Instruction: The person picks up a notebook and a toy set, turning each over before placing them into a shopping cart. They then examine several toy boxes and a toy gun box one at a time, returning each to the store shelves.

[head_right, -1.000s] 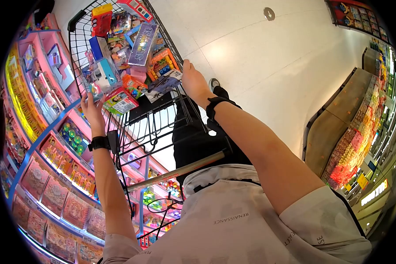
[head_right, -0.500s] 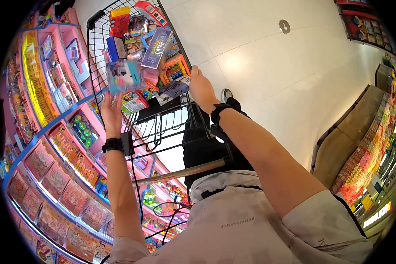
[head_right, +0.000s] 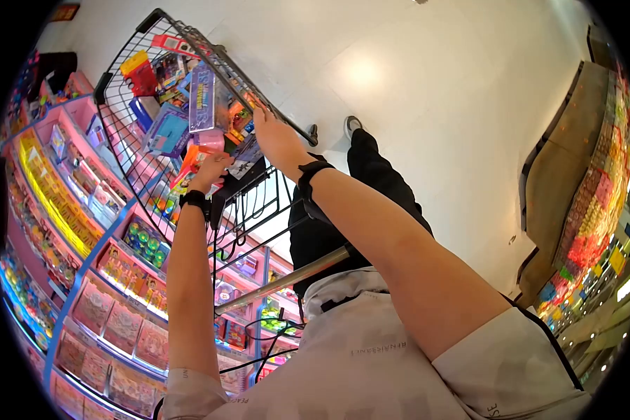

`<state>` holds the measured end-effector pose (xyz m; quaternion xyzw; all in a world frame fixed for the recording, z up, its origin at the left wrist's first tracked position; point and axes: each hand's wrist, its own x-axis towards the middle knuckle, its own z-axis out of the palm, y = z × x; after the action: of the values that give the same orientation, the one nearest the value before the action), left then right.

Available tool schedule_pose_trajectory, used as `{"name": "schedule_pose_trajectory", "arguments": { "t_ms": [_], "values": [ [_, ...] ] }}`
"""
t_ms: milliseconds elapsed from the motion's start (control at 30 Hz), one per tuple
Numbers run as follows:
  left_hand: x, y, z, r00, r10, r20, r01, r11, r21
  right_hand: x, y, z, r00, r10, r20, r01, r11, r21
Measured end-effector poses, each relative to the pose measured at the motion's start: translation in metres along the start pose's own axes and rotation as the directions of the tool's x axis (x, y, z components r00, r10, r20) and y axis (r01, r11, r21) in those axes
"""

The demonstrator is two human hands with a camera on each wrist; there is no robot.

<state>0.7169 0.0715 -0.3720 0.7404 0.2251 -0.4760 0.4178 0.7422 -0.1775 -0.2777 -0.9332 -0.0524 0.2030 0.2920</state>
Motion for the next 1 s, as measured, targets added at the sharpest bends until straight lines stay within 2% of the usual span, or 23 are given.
{"name": "schedule_pose_trajectory", "arguments": {
  "t_ms": [33, 67, 167, 200, 300, 400, 500, 533, 633, 667, 700, 733, 767, 800, 900, 933, 1000],
  "values": [
    [0.000, 0.004, 0.004, 0.983, -0.148, 0.107, 0.161, 0.979, -0.127, -0.001, 0.000, 0.000, 1.000, 0.008, 0.014, -0.008, 1.000, 0.006],
    [0.008, -0.002, 0.005, 0.974, -0.198, 0.115, 0.209, 0.973, -0.098, -0.001, 0.003, 0.003, 0.999, -0.024, -0.021, 0.024, 0.999, 0.022],
    [0.017, 0.003, 0.020, 0.932, -0.361, -0.020, 0.351, 0.918, -0.184, -0.001, 0.000, 0.001, 0.999, 0.023, 0.030, -0.023, 1.000, 0.002],
    [0.020, -0.001, 0.023, 0.929, -0.371, 0.000, 0.359, 0.901, -0.244, -0.001, 0.001, 0.001, 0.999, 0.022, 0.037, -0.022, 1.000, 0.003],
    [0.048, -0.038, 0.031, 0.903, -0.429, 0.005, 0.390, 0.817, -0.425, -0.001, 0.005, 0.011, 0.997, -0.034, -0.065, 0.029, 0.997, -0.066],
    [0.063, -0.056, 0.036, 0.919, -0.394, 0.028, 0.356, 0.797, -0.488, 0.000, 0.003, 0.006, 1.000, -0.018, -0.017, 0.017, 0.999, -0.034],
    [0.077, -0.072, 0.048, 0.923, -0.379, -0.063, 0.295, 0.803, -0.518, -0.001, -0.002, -0.001, 1.000, 0.005, -0.004, -0.005, 0.999, 0.033],
    [0.066, -0.060, 0.047, 0.926, -0.373, -0.060, 0.292, 0.809, -0.510, 0.001, -0.001, 0.002, 1.000, 0.013, 0.001, -0.013, 0.999, 0.048],
    [0.026, -0.026, 0.037, 0.970, -0.244, -0.023, 0.215, 0.891, -0.400, -0.001, -0.001, 0.001, 1.000, 0.002, 0.003, -0.002, 1.000, 0.027],
    [0.029, -0.032, 0.039, 0.977, -0.169, -0.133, 0.110, 0.923, -0.369, 0.000, 0.001, 0.002, 1.000, -0.002, 0.011, 0.002, 0.999, 0.049],
    [0.027, -0.032, 0.035, 0.951, -0.001, -0.310, -0.055, 0.984, -0.172, 0.000, 0.001, 0.002, 1.000, -0.008, 0.011, 0.007, 0.996, 0.083],
    [0.027, -0.030, 0.031, 0.875, 0.194, -0.443, -0.187, 0.981, 0.059, 0.000, 0.001, 0.003, 1.000, -0.009, 0.017, 0.008, 0.997, 0.072],
    [0.029, -0.027, 0.027, 0.757, 0.399, -0.518, -0.273, 0.913, 0.303, 0.001, 0.001, 0.003, 1.000, -0.009, 0.020, 0.008, 0.998, 0.060],
    [0.004, 0.007, 0.015, 0.777, 0.232, -0.586, -0.272, 0.962, 0.021, 0.001, -0.002, -0.002, 0.998, 0.025, 0.062, -0.029, 0.998, 0.061],
    [-0.017, 0.052, 0.002, 0.527, 0.391, -0.755, -0.371, 0.905, 0.209, 0.000, -0.004, -0.004, 0.999, 0.004, 0.032, -0.005, 0.999, 0.040],
    [-0.012, 0.055, -0.003, 0.500, 0.470, -0.727, -0.402, 0.870, 0.286, -0.001, -0.004, -0.002, 1.000, 0.004, 0.031, -0.005, 0.999, 0.045],
    [-0.007, 0.062, -0.010, 0.565, 0.486, -0.667, -0.441, 0.861, 0.253, -0.001, -0.007, -0.003, 0.999, 0.025, 0.042, -0.027, 0.999, 0.044]
  ]
}}
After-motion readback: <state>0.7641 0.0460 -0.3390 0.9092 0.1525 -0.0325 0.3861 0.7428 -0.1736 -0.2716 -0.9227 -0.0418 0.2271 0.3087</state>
